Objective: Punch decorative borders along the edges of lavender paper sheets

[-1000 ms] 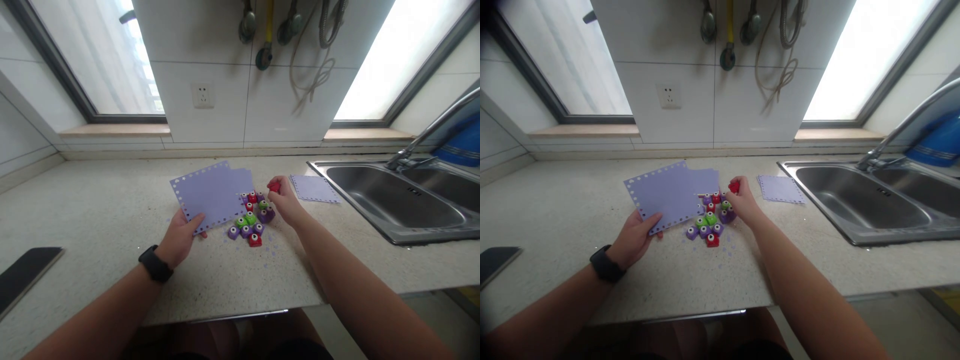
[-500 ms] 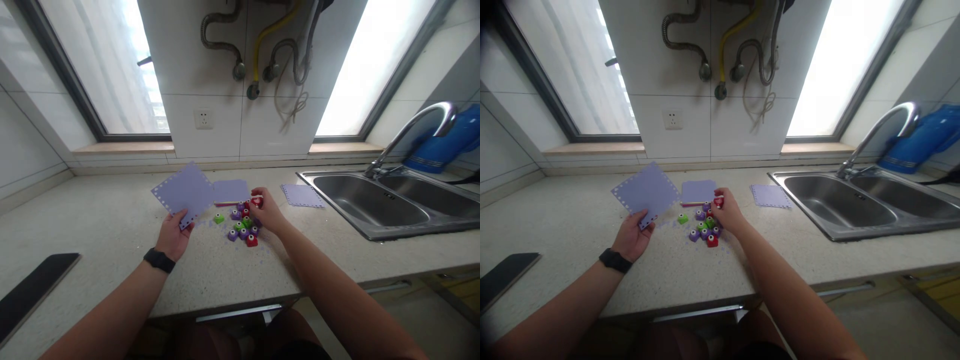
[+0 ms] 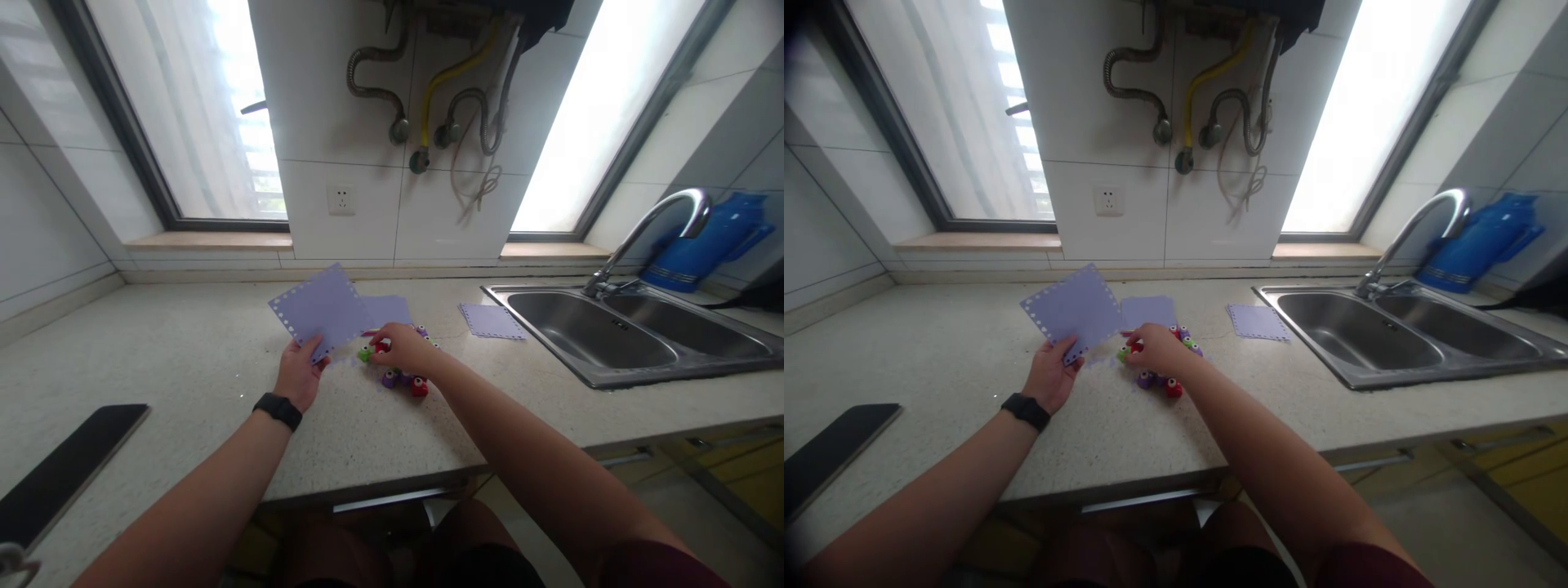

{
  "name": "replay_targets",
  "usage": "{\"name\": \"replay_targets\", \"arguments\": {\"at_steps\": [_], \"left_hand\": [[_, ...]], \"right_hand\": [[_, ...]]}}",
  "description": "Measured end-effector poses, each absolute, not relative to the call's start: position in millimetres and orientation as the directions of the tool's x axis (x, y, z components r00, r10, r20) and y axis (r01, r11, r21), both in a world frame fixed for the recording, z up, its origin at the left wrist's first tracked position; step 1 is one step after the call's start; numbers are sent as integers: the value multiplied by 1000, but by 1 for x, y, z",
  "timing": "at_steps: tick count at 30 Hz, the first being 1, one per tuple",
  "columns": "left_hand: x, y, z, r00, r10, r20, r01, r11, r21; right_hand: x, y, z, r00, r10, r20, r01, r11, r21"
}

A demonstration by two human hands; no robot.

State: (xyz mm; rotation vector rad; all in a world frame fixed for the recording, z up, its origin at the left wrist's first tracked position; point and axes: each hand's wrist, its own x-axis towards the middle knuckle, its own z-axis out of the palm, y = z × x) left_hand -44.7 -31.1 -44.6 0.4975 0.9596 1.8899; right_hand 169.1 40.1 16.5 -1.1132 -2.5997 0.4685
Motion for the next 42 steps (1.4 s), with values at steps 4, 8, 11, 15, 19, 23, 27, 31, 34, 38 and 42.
{"name": "replay_targets", "arguments": {"at_steps": [4, 8, 11, 15, 19, 23, 27, 31, 34, 38, 42], "left_hand": [[-44, -30, -45, -487, 873, -38, -542, -268, 796], [-44, -29, -46, -480, 877, -31, -528, -260, 808], [-44, -30, -47, -471, 882, -18, -513, -258, 819], [-43, -30, -47, -471, 882, 12, -482, -269, 834], [-43, -31, -49, -442, 895, 52, -435, -265, 860], [-41, -34, -51, -344, 935, 85, -358, -215, 909], [-34, -45, -53, -195, 977, 89, -242, -135, 961], [-25, -58, -52, -91, 993, 68, -149, -82, 985], [-16, -68, -47, -13, 996, 91, -64, -92, 994], [-4, -78, -38, 42, 988, 147, 13, -148, 989], [5, -83, -36, 34, 988, 150, 49, -151, 987]], "right_hand": [[160, 39, 17, -735, 678, 25, 631, 696, -344], [153, 38, 13, -733, 680, -27, 654, 693, -303], [153, 39, 14, -706, 708, -9, 676, 670, -308], [168, 40, 23, -627, 776, 69, 707, 604, -368], [196, 36, 28, -487, 856, 175, 701, 502, -507], [219, 17, 21, -355, 935, 16, 244, 109, -964], [234, -8, 12, -400, 917, 5, 49, 27, -998], [251, -26, 0, -369, 927, 59, 98, 102, -990], [265, -33, -11, -342, 938, 49, 121, 96, -988], [280, -39, -19, -313, 949, 42, 115, 82, -990], [285, -48, -19, -352, 934, 58, 106, 101, -989]]}}
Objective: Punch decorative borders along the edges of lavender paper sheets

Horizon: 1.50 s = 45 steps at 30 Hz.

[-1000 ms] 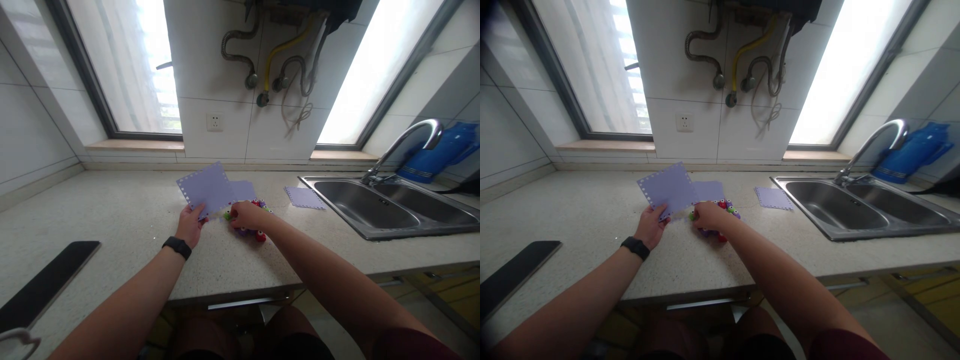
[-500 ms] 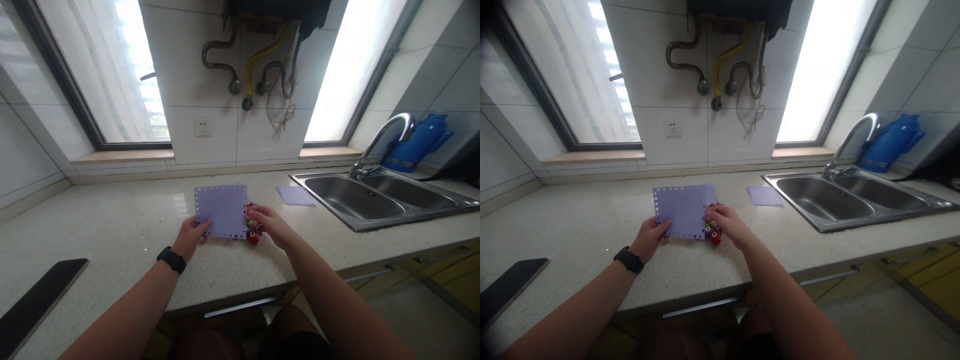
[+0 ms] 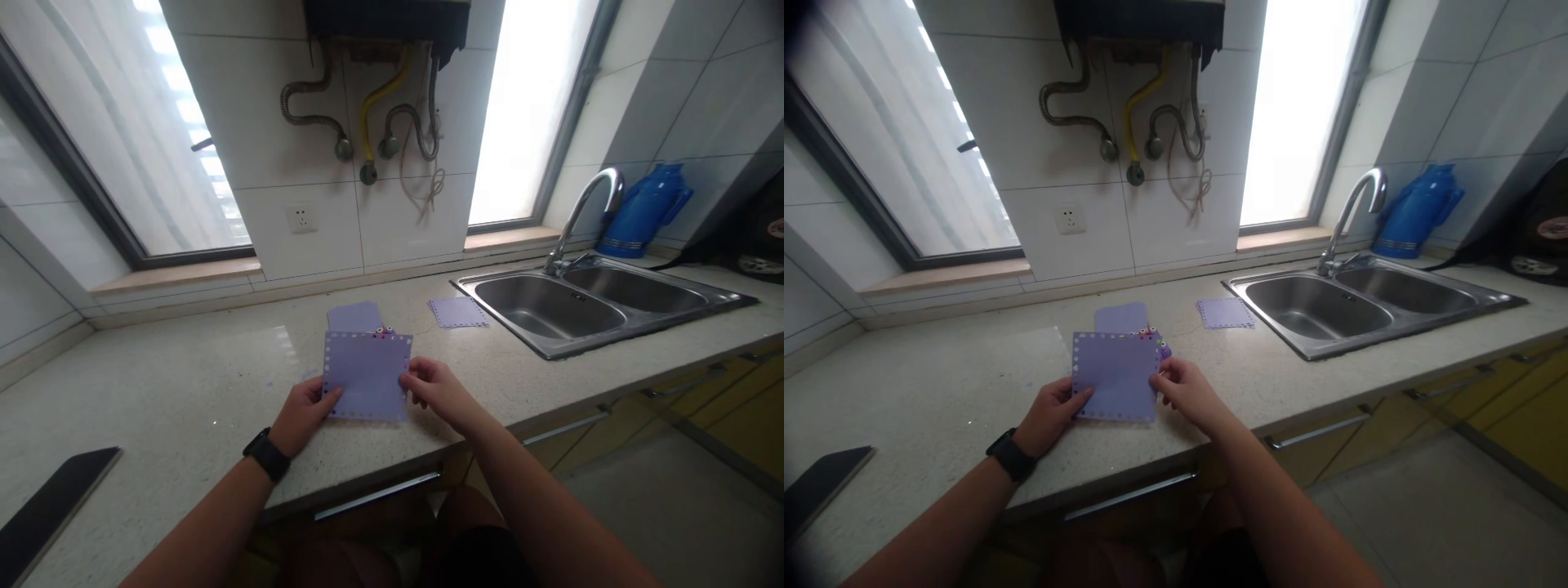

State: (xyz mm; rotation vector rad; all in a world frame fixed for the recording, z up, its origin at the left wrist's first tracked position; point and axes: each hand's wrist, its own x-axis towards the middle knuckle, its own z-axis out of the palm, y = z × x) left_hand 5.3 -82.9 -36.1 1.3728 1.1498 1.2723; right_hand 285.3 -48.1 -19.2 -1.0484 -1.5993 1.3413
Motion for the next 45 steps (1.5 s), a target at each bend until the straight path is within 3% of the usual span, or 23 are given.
{"name": "replay_targets", "arguments": {"at_steps": [4, 8, 15, 19, 23, 26, 32, 38, 42, 45], "left_hand": [[6, -83, -44, 54, 985, 166, 134, -172, 976], [7, -81, -49, -13, 988, 155, 187, -150, 971], [17, -80, -39, 13, 920, 392, 432, -359, 828], [15, -77, -38, -16, 913, 408, 469, -354, 809], [14, -76, -38, -91, 937, 337, 364, -284, 887], [15, -77, -37, -108, 948, 298, 295, -256, 921], [13, -76, -37, -65, 935, 348, 403, -295, 866], [11, -75, -41, -103, 949, 298, 359, -244, 901], [10, -75, -41, -108, 941, 320, 390, -256, 884], [12, -76, -40, -70, 931, 357, 450, -290, 845]], "right_hand": [[294, -48, -19, -373, 924, 78, 132, 136, -982], [324, -19, -15, -288, 953, 98, 129, 140, -982], [403, 60, 2, 139, 990, -16, -48, -9, -999], [423, 86, -6, 284, 952, -113, -133, -77, -988], [416, 104, -27, 379, 903, -202, -220, -125, -968], [405, 115, -38, 408, 885, -222, -264, -119, -957], [399, 125, -43, 434, 879, -197, -298, -66, -952], [394, 120, -38, 412, 901, -135, -273, -19, -962], [384, 103, -26, 330, 943, -32, -221, 44, -974], [373, 85, -10, 156, 985, 70, -195, 100, -976]]}}
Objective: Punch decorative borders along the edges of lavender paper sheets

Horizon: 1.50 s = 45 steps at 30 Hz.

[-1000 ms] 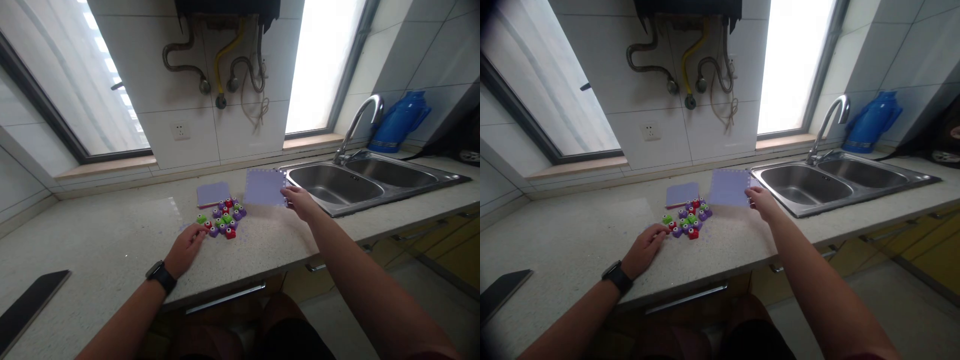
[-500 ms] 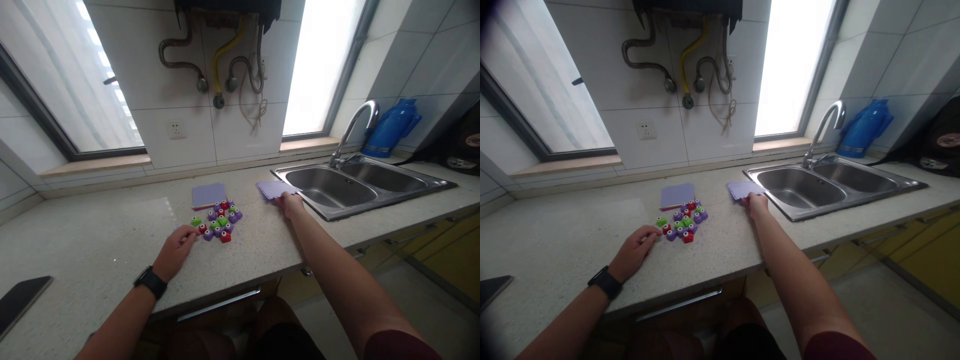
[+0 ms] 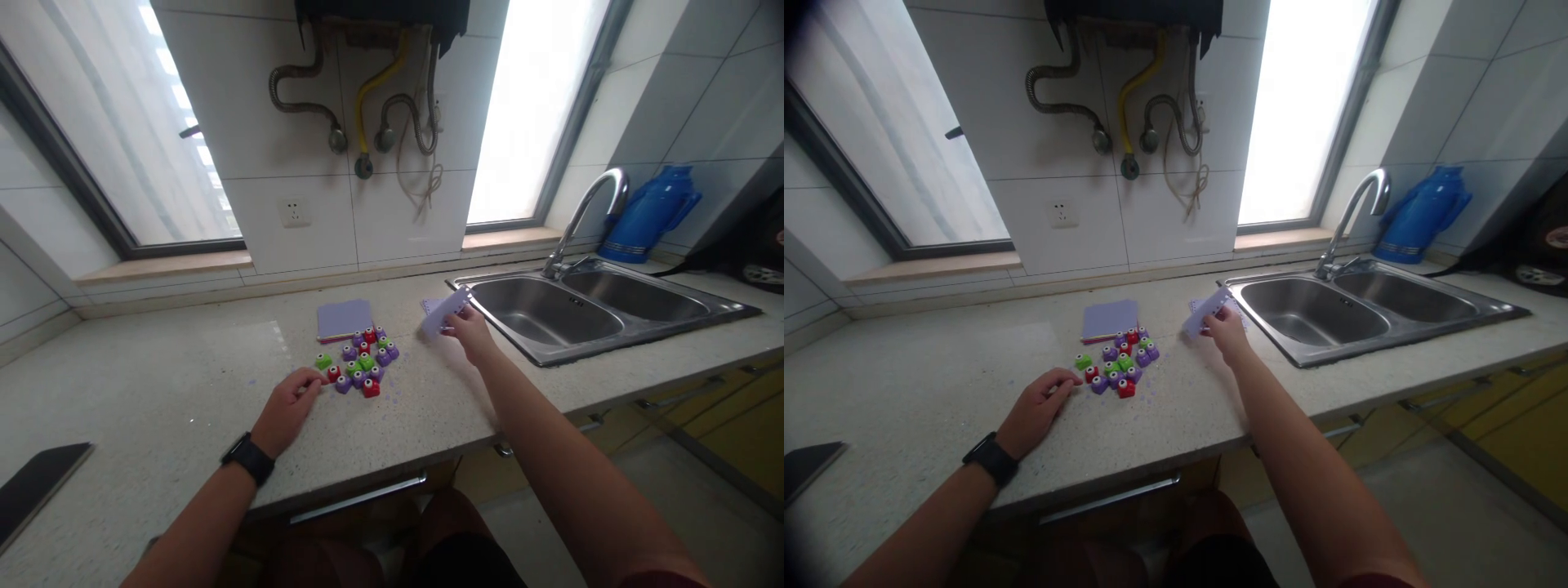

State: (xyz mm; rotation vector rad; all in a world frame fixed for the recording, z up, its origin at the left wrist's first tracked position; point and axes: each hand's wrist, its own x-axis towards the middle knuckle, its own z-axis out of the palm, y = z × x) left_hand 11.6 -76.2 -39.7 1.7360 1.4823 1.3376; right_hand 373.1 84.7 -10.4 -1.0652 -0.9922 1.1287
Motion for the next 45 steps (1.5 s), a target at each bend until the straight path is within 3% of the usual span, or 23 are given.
{"name": "replay_targets", "arguments": {"at_steps": [4, 7, 11, 14, 17, 19, 22, 29, 39, 45], "left_hand": [[15, -80, -38, 33, 916, 400, 494, -363, 790], [16, -82, -39, 69, 920, 386, 459, -373, 807], [17, -82, -37, 53, 946, 321, 133, -325, 936], [18, -79, -35, -47, 951, 307, -75, -310, 948], [14, -74, -38, -267, 942, 205, -49, -226, 973], [7, -71, -43, -325, 930, 172, -27, -191, 981], [-2, -67, -50, -281, 952, 119, -26, -131, 991], [-3, -64, -54, -103, 992, 68, -130, -81, 988], [-6, -63, -56, 27, 999, -21, -131, 24, 991], [-8, -62, -57, 8, 1000, -10, -49, 10, 999]], "right_hand": [[348, 59, 12, -139, 957, 256, -278, 211, -937], [316, 42, 21, -222, 935, 278, -425, 163, -890], [262, 24, 13, -363, 908, 210, -462, 20, -887], [232, 17, -2, -474, 855, 212, -382, 17, -924], [224, 21, -14, -546, 791, 276, -337, 93, -937], [231, 28, -18, -556, 776, 296, -318, 131, -939], [247, 39, -18, -485, 812, 323, -281, 205, -937], [258, 43, -20, -562, 808, 177, -139, 119, -983], [256, 38, -29, -607, 779, 157, -34, 172, -985], [255, 39, -31, -509, 837, 201, -47, 207, -977]]}}
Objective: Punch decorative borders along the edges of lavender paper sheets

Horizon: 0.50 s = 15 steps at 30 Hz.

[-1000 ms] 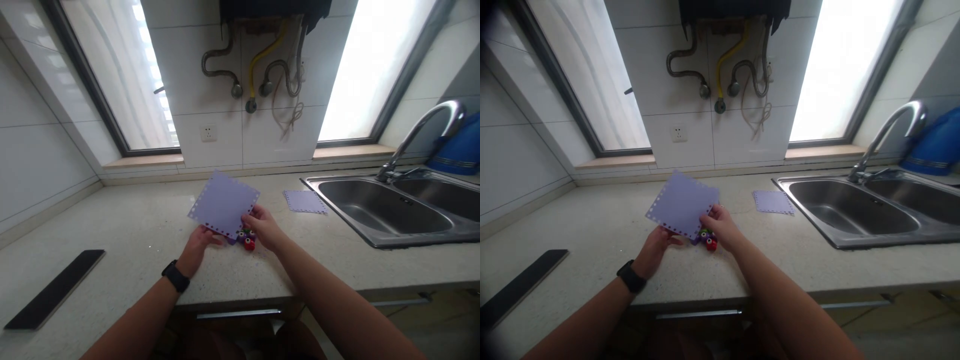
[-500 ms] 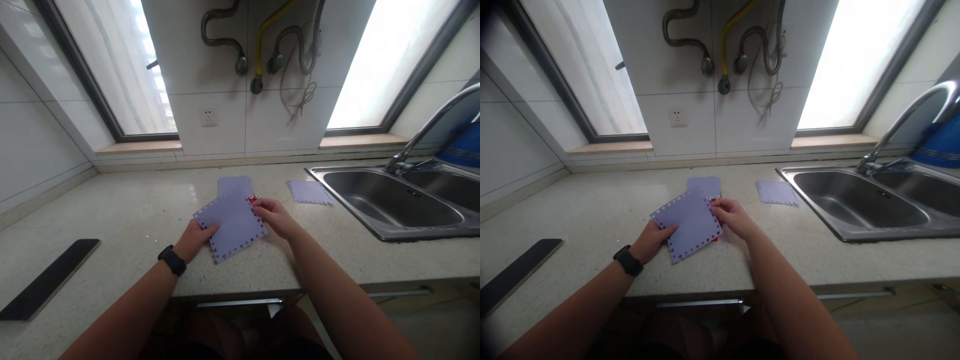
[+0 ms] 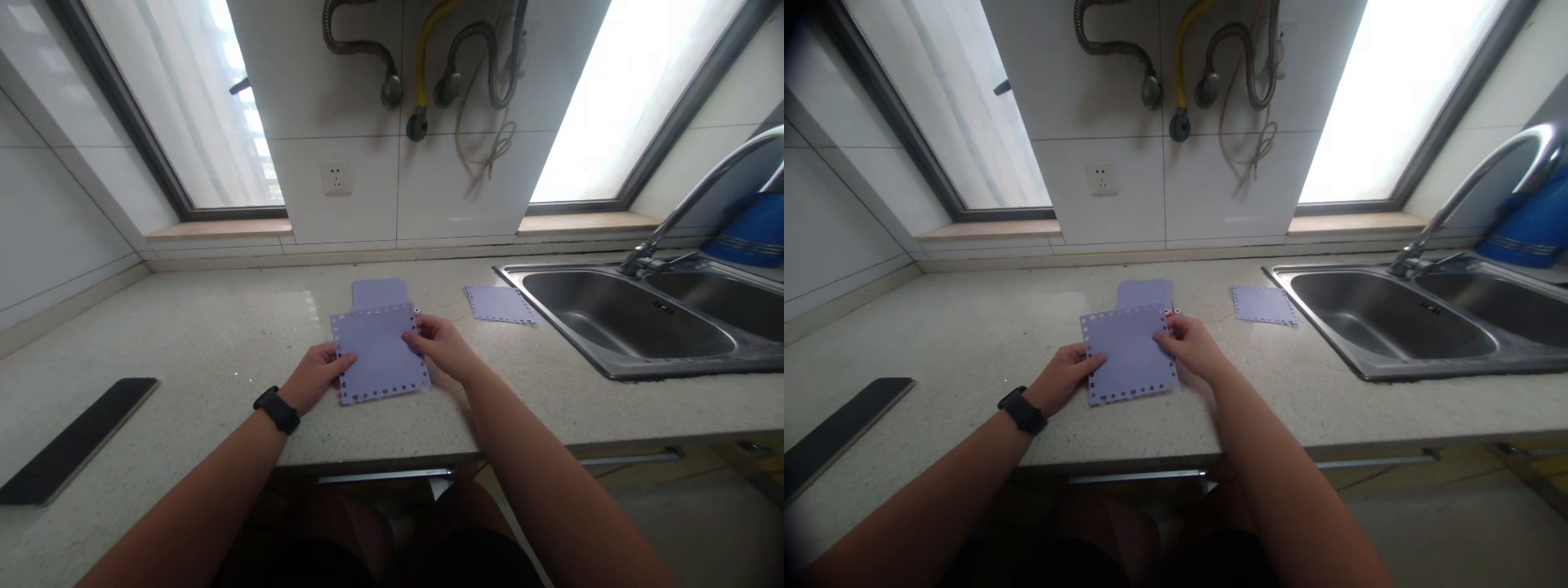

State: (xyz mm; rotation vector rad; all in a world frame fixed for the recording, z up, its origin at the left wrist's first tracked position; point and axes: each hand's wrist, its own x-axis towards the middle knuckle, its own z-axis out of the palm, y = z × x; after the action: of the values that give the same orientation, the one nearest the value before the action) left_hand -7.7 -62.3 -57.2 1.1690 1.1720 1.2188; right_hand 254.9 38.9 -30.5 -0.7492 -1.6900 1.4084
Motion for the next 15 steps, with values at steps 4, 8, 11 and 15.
{"name": "replay_targets", "arguments": {"at_steps": [4, 8, 11, 15], "left_hand": [[-9, -62, -57, 4, 1000, 28, 42, -29, 999], [-8, -63, -56, -4, 999, 35, 90, -35, 995], [-6, -64, -56, -23, 999, 40, 122, -37, 992], [-5, -65, -55, -30, 999, 42, 130, -38, 991]], "right_hand": [[255, 40, -29, -425, 889, 170, -65, 157, -985], [255, 38, -29, -433, 891, 136, -92, 106, -990], [256, 37, -29, -448, 884, 137, -110, 98, -989], [256, 38, -30, -424, 896, 134, -81, 110, -991]]}}
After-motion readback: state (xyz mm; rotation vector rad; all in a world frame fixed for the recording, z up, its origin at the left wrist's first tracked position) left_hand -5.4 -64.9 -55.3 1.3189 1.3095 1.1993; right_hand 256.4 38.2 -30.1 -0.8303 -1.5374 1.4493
